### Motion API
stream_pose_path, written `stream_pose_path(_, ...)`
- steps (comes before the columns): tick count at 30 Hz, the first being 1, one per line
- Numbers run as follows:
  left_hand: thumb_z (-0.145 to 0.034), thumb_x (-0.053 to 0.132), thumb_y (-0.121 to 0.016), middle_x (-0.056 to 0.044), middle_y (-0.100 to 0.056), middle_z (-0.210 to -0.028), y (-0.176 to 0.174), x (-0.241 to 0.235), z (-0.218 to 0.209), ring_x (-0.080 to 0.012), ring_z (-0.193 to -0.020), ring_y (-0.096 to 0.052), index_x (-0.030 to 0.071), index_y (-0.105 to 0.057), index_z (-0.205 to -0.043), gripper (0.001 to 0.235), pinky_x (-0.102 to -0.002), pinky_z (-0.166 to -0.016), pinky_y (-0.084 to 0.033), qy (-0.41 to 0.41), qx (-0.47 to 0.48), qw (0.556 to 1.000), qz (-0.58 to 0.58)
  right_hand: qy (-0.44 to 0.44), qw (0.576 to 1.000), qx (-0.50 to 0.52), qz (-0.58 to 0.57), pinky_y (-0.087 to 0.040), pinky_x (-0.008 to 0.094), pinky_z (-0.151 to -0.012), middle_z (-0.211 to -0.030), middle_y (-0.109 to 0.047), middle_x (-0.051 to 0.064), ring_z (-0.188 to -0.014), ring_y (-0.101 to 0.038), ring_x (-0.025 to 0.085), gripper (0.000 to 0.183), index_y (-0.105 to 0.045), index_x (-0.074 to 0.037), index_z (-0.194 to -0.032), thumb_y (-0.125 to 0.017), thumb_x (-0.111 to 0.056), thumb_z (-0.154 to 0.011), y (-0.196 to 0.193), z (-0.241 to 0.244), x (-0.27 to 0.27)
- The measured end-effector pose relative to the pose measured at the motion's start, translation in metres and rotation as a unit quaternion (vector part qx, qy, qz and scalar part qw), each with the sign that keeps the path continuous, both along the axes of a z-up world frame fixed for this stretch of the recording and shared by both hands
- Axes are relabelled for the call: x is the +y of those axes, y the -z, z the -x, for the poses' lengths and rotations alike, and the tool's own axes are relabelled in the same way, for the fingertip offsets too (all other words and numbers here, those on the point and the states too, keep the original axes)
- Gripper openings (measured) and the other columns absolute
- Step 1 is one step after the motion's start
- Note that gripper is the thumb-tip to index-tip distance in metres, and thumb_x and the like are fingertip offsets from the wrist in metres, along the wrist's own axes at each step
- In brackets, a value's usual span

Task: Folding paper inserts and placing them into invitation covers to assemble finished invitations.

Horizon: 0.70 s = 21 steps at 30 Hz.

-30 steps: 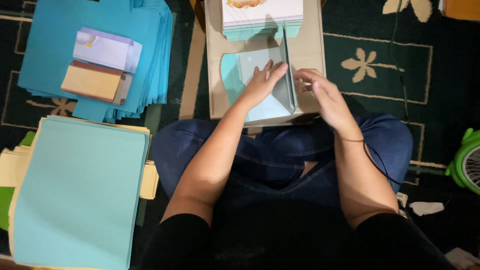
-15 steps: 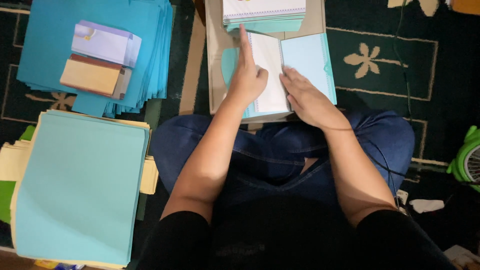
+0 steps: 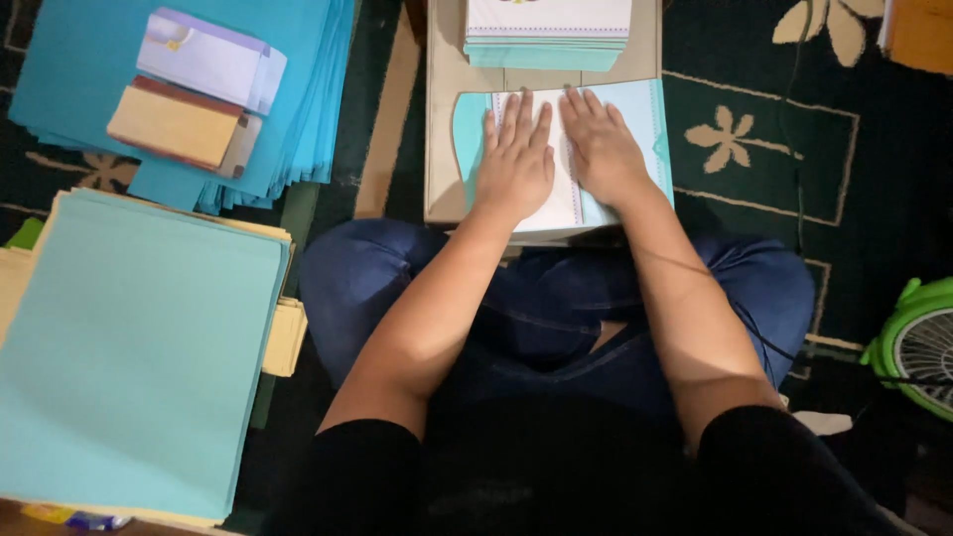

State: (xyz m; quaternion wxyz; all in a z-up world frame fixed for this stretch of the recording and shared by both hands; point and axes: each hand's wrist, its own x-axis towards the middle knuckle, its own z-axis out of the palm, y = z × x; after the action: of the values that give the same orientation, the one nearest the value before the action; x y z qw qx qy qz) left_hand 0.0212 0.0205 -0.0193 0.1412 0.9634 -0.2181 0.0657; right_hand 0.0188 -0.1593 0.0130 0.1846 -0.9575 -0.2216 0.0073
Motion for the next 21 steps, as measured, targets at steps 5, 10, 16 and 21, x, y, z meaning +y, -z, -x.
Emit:
stream_pose_path(5,-0.109,0.029,-0.039,-0.015,-0.022,-0.171,-0.003,0.001,-0.002,-0.0319,-0.16,-0.015,0.011,-0.028,-0.163,0.059,-0.055,-0.13,-0.004,-0.003,0.019,1.0,0.013,-0.007,0.999,0.008,0.033,-0.021,0.057,-0.123,-0.169,-0.023,0.024,-0.155,-0.023,0.044,0.069,-0.026,0.003,-0.161,-0.04,-0.003,-0.094,-0.003,0.011,0.003)
stream_pose_path(10,-0.108,0.031,-0.039,-0.015,-0.017,-0.172,-0.011,0.0,-0.002,-0.0319,-0.16,-0.012,0.01,-0.024,-0.164,0.062,-0.055,-0.129,-0.003,-0.001,0.045,0.999,-0.011,0.001,0.998,0.058,0.025,-0.016,0.052,-0.125,-0.169,-0.021,0.023,-0.157,-0.019,0.04,0.07,-0.021,0.0,-0.162,-0.035,0.0,-0.093,-0.014,0.092,0.01)
stream_pose_path(16,-0.105,0.027,-0.044,-0.015,-0.02,-0.171,-0.012,0.001,-0.001,-0.0315,-0.159,-0.014,0.009,-0.03,-0.163,0.062,-0.056,-0.13,-0.005,-0.002,0.03,0.999,0.011,0.028,0.99,0.085,-0.108,-0.016,0.049,-0.127,-0.169,-0.024,0.02,-0.157,-0.022,0.038,0.076,-0.031,-0.003,-0.159,-0.038,0.007,-0.084,-0.018,0.127,0.002)
stream_pose_path(21,-0.102,0.026,-0.044,-0.015,-0.021,-0.17,-0.017,0.003,-0.003,-0.0311,-0.159,-0.012,0.002,-0.028,-0.161,0.066,-0.056,-0.13,-0.004,-0.003,0.041,0.999,0.0,0.17,0.931,0.15,-0.286,-0.03,0.037,-0.116,-0.143,-0.037,0.013,-0.134,-0.041,0.03,0.058,-0.046,0.0,-0.146,-0.029,0.003,-0.09,-0.041,0.119,0.007)
